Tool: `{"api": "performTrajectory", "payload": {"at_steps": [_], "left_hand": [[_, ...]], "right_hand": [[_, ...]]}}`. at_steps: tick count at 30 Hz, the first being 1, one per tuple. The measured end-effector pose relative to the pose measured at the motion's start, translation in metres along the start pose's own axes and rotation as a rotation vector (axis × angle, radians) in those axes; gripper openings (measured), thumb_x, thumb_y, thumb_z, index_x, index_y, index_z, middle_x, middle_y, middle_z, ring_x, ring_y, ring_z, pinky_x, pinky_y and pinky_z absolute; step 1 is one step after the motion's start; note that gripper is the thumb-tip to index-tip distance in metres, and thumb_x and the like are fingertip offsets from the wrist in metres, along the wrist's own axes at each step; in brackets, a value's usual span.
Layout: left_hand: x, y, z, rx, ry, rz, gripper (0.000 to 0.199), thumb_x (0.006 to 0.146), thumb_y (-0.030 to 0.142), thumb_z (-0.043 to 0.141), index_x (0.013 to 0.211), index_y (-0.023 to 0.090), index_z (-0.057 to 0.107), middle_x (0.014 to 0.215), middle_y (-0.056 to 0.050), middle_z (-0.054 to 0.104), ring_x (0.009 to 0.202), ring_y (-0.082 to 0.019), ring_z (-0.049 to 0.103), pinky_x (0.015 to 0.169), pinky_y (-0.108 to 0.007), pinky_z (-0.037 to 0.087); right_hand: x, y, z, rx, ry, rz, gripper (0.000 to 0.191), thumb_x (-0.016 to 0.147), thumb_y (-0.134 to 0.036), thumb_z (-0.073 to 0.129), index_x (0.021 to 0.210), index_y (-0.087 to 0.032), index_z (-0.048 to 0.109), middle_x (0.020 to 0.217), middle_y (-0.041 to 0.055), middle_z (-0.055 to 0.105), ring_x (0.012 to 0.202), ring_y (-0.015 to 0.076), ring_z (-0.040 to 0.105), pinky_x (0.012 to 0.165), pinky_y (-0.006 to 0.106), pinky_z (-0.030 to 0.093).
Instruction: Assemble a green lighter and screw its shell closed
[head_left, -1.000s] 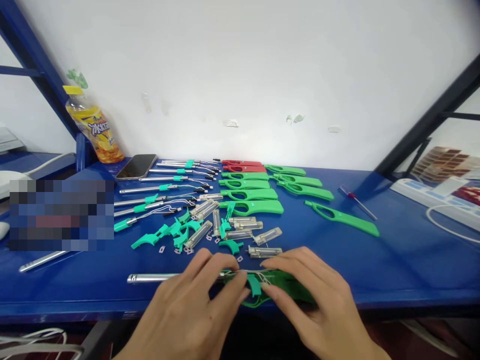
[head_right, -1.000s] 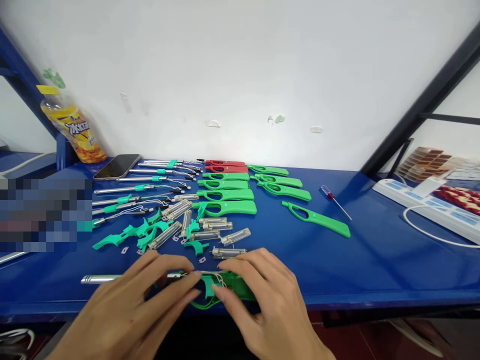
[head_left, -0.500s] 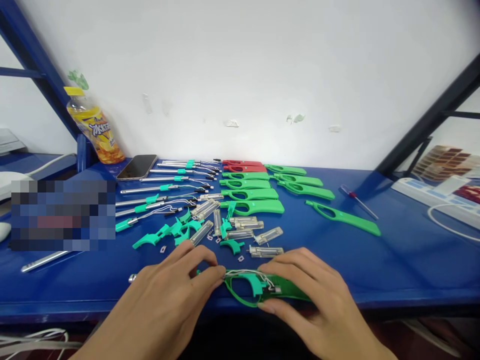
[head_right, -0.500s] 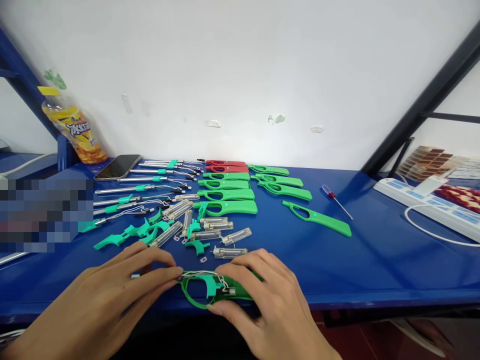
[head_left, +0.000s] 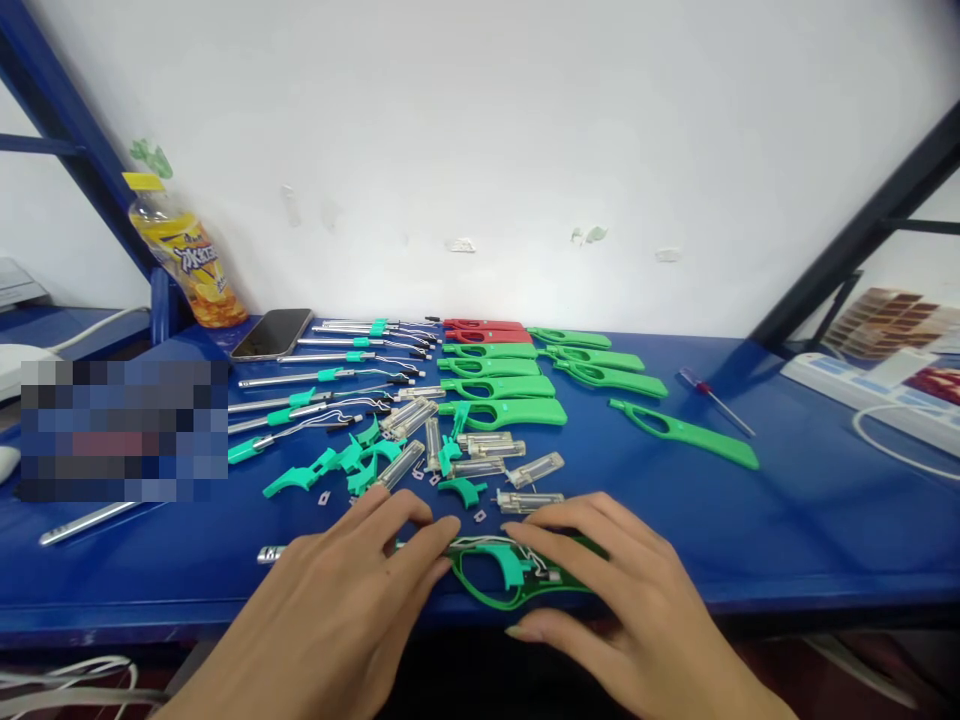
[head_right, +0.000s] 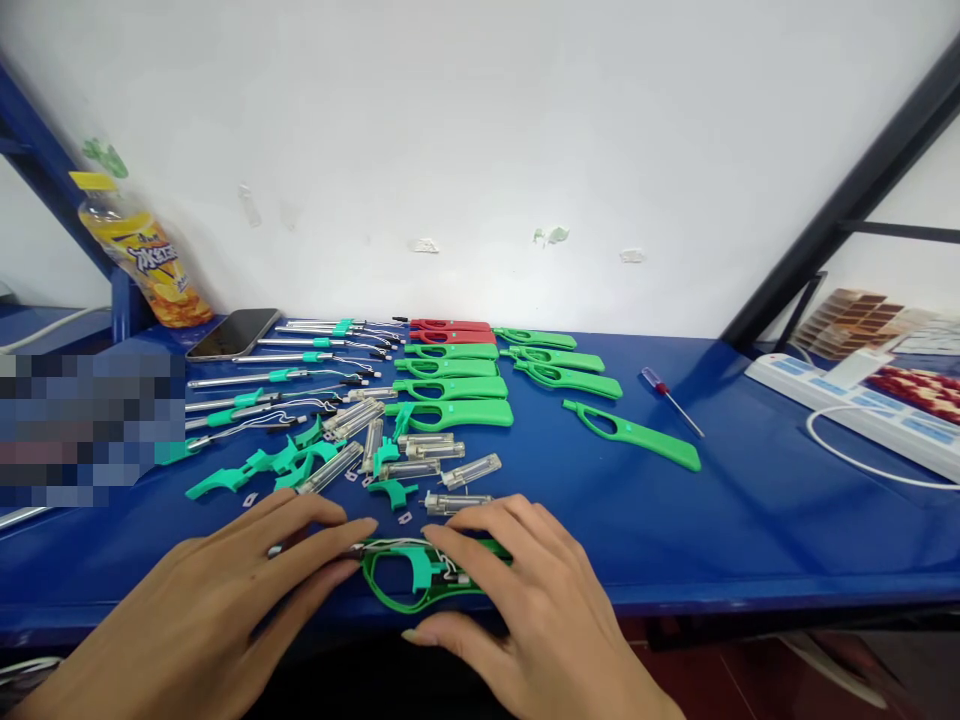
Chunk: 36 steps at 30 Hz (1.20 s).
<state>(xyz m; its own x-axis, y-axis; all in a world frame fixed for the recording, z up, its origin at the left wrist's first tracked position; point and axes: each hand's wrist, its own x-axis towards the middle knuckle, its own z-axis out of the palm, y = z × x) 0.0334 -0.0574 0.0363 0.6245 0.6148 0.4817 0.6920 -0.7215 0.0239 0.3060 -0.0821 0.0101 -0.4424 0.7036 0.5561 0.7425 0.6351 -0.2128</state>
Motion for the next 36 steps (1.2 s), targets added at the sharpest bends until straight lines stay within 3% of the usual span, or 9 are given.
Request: {"api": "performTrajectory", "payload": {"at_steps": [4, 18, 30, 36], "left_hand": [[0.006, 0.009, 0.006, -0.033, 0.037, -0.019, 0.027, 0.115, 0.027, 0.039, 0.127, 0.028, 0.063, 0.109, -0.004, 0.072, 0.083, -0.021, 0.078, 0.047, -0.030, 0.056], [0.006, 0.011, 0.016, -0.080, 0.046, 0.034, 0.030, 0.108, 0.012, 0.040, 0.124, 0.025, 0.062, 0.106, -0.005, 0.069, 0.065, -0.017, 0.070, 0.044, -0.029, 0.048], [0.008, 0.011, 0.017, -0.165, 0.030, 0.001, 0.024, 0.108, 0.011, 0.045, 0.117, 0.025, 0.063, 0.106, -0.003, 0.068, 0.069, -0.016, 0.072, 0.050, -0.027, 0.051], [0.006, 0.012, 0.020, -0.145, 0.061, 0.007, 0.031, 0.105, 0.007, 0.043, 0.119, 0.025, 0.064, 0.107, -0.003, 0.069, 0.072, -0.017, 0.074, 0.049, -0.027, 0.051]], "right_hand": [[0.001, 0.000, -0.001, 0.033, -0.005, 0.008, 0.033, 0.107, -0.053, 0.064, 0.132, -0.032, 0.069, 0.118, 0.0001, 0.079, 0.101, 0.0219, 0.072, 0.086, 0.040, 0.061], [0.003, 0.000, -0.004, 0.055, -0.011, -0.009, 0.032, 0.106, -0.049, 0.068, 0.131, -0.031, 0.072, 0.115, 0.0027, 0.079, 0.098, 0.0218, 0.074, 0.080, 0.038, 0.061], [0.001, 0.002, -0.002, 0.103, -0.016, -0.035, 0.033, 0.105, -0.042, 0.072, 0.135, -0.029, 0.069, 0.112, 0.0014, 0.078, 0.094, 0.0190, 0.072, 0.079, 0.034, 0.060], [0.001, 0.001, -0.003, 0.126, -0.035, -0.031, 0.028, 0.107, -0.041, 0.068, 0.133, -0.030, 0.070, 0.112, 0.0009, 0.078, 0.093, 0.0178, 0.071, 0.081, 0.034, 0.060]]}}
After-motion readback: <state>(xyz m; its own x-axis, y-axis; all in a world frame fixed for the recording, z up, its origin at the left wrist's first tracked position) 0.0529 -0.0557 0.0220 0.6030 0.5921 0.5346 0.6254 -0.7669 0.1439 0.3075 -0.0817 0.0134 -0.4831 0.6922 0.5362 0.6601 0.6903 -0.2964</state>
